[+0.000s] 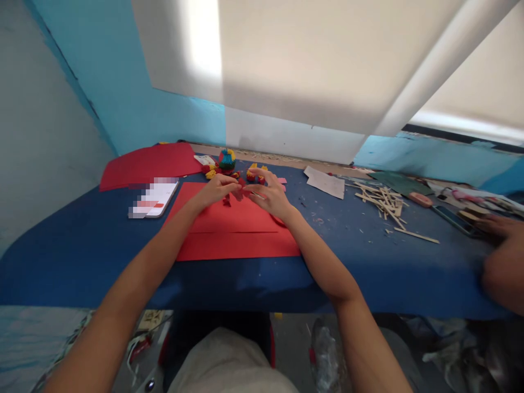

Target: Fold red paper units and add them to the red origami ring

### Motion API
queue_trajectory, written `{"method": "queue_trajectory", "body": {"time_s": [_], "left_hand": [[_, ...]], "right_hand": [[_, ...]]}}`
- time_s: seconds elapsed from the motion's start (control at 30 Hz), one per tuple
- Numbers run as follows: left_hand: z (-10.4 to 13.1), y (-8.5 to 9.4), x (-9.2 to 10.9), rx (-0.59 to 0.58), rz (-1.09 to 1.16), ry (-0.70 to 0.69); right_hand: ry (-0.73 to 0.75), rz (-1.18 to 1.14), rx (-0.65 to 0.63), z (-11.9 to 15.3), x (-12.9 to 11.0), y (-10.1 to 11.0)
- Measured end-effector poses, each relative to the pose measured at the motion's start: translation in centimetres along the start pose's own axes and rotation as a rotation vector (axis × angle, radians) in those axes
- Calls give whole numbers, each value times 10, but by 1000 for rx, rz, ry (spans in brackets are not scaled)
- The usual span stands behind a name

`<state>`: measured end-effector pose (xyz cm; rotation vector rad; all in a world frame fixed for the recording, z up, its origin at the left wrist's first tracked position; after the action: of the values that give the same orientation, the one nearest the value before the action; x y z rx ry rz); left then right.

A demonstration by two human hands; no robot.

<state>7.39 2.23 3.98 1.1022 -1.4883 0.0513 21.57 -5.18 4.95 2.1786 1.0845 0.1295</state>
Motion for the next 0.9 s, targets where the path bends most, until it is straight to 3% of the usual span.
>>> {"method": "queue_trajectory", "body": {"time_s": [0.2,0.43,0.67,0.9], "left_hand": [[1,-5,4,-38,1,-13],[2,-7,6,-60,-60,-21],[0,-8,2,-32,-101,-10],[-1,-7,-3,42,-118,6]], "right_hand": [[-95,-29,108,-1,-1,1],[-411,-261,162,4,12,-8],[-485,-321,176,5,13,-10],[-578,-450,269,7,21,-19]]}}
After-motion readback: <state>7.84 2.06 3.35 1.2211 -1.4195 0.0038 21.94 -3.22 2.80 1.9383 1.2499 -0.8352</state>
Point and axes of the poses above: each hand's wrist, its own z-axis away from the middle knuckle, its own y-axis out of the back of the hand, x = y × z, the point moved 5 cm from there along -z, towards the middle knuckle, and after that the axes turned 8 degrees about -z, right-handed, at the moved point
